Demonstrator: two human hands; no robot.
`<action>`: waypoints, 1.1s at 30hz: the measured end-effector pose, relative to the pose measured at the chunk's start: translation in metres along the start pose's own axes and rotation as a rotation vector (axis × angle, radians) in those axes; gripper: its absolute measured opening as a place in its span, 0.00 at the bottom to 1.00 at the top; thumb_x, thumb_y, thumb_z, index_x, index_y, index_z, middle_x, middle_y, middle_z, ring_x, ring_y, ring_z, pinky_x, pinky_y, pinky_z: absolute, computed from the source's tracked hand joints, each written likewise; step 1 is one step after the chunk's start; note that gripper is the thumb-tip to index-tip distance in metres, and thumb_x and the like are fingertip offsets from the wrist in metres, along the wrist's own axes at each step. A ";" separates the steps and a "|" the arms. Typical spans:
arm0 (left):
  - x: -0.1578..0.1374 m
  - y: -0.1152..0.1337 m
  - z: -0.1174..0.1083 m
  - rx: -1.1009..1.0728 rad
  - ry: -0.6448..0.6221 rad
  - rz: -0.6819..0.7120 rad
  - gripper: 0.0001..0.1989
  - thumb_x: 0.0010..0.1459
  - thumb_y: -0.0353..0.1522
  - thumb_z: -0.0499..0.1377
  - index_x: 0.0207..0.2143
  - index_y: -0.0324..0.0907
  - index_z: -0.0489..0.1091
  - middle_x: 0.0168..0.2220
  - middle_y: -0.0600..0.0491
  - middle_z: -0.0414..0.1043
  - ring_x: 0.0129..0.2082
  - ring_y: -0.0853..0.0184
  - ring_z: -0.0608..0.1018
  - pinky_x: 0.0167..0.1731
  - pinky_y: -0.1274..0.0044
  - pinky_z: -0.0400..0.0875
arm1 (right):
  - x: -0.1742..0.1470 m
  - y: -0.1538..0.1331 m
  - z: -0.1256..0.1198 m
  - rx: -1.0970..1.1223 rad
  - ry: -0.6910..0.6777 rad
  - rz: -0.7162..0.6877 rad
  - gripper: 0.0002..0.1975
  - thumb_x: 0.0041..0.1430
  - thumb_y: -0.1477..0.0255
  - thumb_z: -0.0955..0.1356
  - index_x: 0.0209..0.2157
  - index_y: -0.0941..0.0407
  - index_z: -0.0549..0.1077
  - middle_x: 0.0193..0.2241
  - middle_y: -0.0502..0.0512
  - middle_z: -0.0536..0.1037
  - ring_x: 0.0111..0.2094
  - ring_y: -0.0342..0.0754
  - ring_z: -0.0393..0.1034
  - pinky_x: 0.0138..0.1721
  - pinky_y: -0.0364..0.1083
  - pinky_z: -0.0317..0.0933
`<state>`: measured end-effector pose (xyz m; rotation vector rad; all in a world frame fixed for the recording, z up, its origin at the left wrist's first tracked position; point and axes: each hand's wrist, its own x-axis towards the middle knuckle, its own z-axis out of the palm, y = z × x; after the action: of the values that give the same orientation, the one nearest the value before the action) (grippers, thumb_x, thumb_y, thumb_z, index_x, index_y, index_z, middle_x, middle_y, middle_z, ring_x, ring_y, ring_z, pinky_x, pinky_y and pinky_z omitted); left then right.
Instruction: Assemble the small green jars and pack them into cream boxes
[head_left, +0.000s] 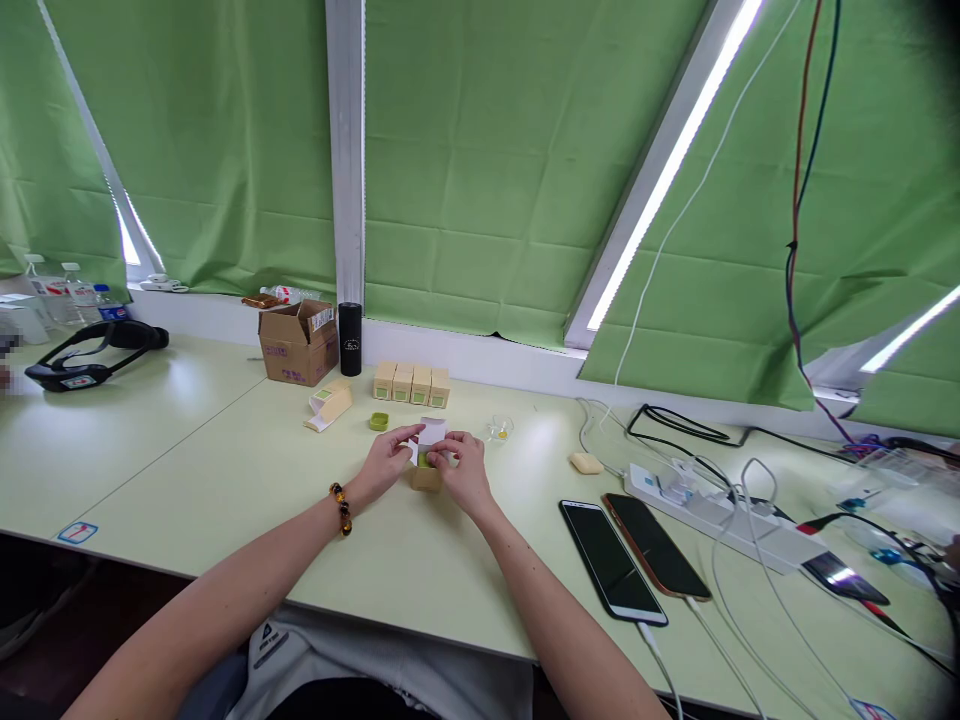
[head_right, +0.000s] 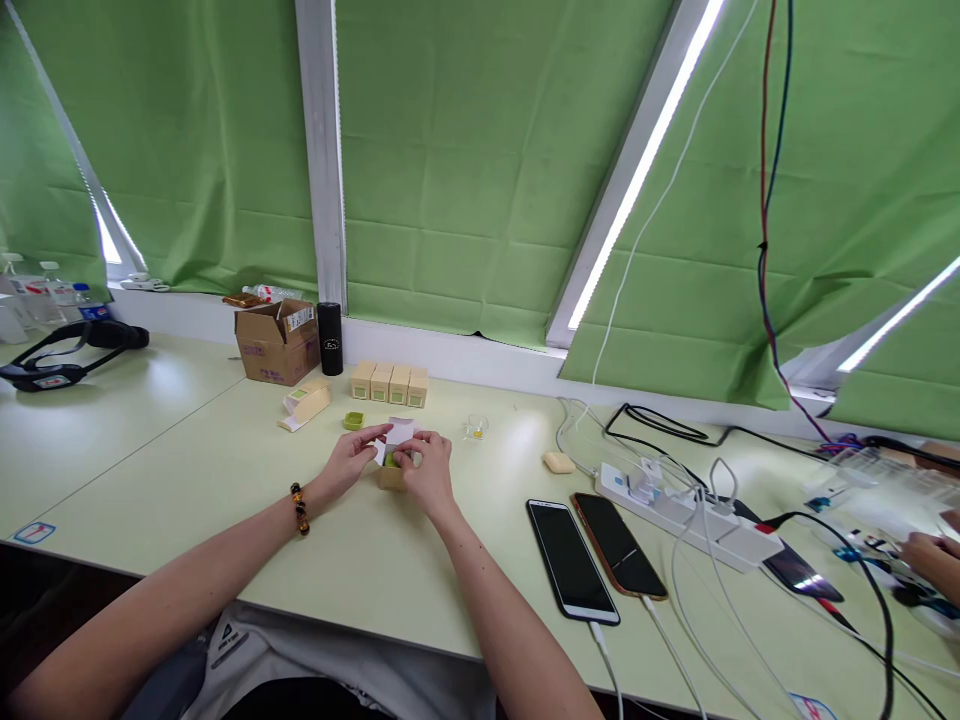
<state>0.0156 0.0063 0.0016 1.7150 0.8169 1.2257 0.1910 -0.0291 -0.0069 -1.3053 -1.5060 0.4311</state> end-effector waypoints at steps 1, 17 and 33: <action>0.000 0.001 0.000 -0.012 0.001 -0.003 0.25 0.53 0.27 0.55 0.54 0.38 0.76 0.50 0.45 0.78 0.50 0.59 0.77 0.52 0.68 0.71 | -0.001 -0.002 0.000 0.023 -0.005 -0.003 0.05 0.57 0.66 0.71 0.33 0.47 0.82 0.44 0.59 0.74 0.54 0.61 0.61 0.54 0.62 0.61; 0.002 -0.009 0.006 -0.075 -0.034 0.041 0.16 0.58 0.34 0.62 0.49 0.42 0.66 0.48 0.45 0.74 0.46 0.63 0.77 0.47 0.70 0.72 | 0.001 0.015 0.003 0.550 0.085 0.249 0.18 0.51 0.62 0.70 0.45 0.51 0.70 0.35 0.52 0.74 0.36 0.49 0.71 0.28 0.44 0.68; 0.000 -0.006 0.009 0.094 -0.068 0.059 0.12 0.56 0.29 0.59 0.44 0.44 0.66 0.45 0.50 0.73 0.44 0.63 0.76 0.40 0.74 0.69 | -0.004 0.010 0.007 0.342 0.003 0.150 0.19 0.52 0.64 0.69 0.47 0.51 0.69 0.40 0.54 0.75 0.41 0.52 0.71 0.38 0.50 0.69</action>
<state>0.0241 0.0068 -0.0050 1.8583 0.7992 1.1775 0.1894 -0.0270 -0.0193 -1.1474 -1.2690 0.7479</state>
